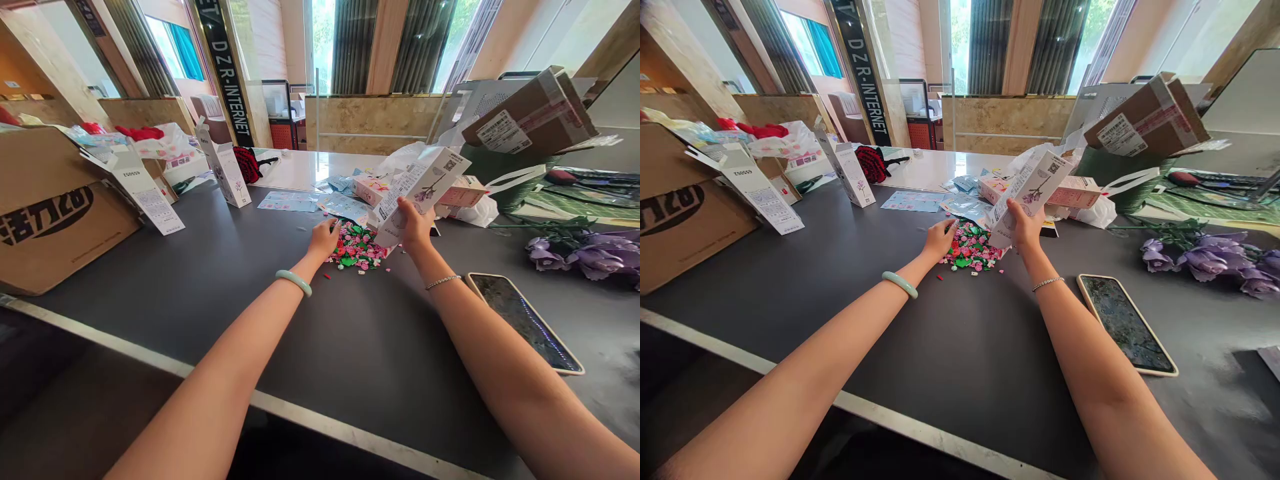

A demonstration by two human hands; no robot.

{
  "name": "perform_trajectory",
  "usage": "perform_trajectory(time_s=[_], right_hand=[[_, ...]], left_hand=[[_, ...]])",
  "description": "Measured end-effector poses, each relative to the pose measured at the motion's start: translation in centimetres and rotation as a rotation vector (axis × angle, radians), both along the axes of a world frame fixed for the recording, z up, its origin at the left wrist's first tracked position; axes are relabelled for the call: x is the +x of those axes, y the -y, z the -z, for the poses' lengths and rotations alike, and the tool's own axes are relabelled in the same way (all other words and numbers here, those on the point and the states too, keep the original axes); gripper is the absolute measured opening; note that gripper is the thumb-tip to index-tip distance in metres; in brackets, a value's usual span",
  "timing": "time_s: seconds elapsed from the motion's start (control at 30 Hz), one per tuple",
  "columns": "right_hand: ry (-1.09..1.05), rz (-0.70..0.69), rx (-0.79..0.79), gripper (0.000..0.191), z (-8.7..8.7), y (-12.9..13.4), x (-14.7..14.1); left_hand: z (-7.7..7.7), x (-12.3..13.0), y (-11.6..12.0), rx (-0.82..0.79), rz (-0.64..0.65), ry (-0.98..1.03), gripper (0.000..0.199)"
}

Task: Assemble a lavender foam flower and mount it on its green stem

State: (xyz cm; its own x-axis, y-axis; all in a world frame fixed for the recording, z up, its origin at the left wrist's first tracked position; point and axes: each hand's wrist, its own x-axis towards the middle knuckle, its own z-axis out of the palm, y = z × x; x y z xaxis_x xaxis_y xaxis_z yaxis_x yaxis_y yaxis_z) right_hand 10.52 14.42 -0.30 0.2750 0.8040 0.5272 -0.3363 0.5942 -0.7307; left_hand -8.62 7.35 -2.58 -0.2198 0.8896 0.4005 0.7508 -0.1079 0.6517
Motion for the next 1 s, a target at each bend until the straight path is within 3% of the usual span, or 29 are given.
perform_trajectory(time_s=[0.67,1.0], right_hand=[[0.189,0.050,0.040,0.059,-1.4,0.0,0.8],[0.235,0.093,0.061,0.061,-1.9,-1.4,2.2]], left_hand=[[0.0,0.2,0.0,0.013,-0.041,-0.011,0.030],[-0.2,0.3,0.2,0.002,-0.039,-0.007,0.031]])
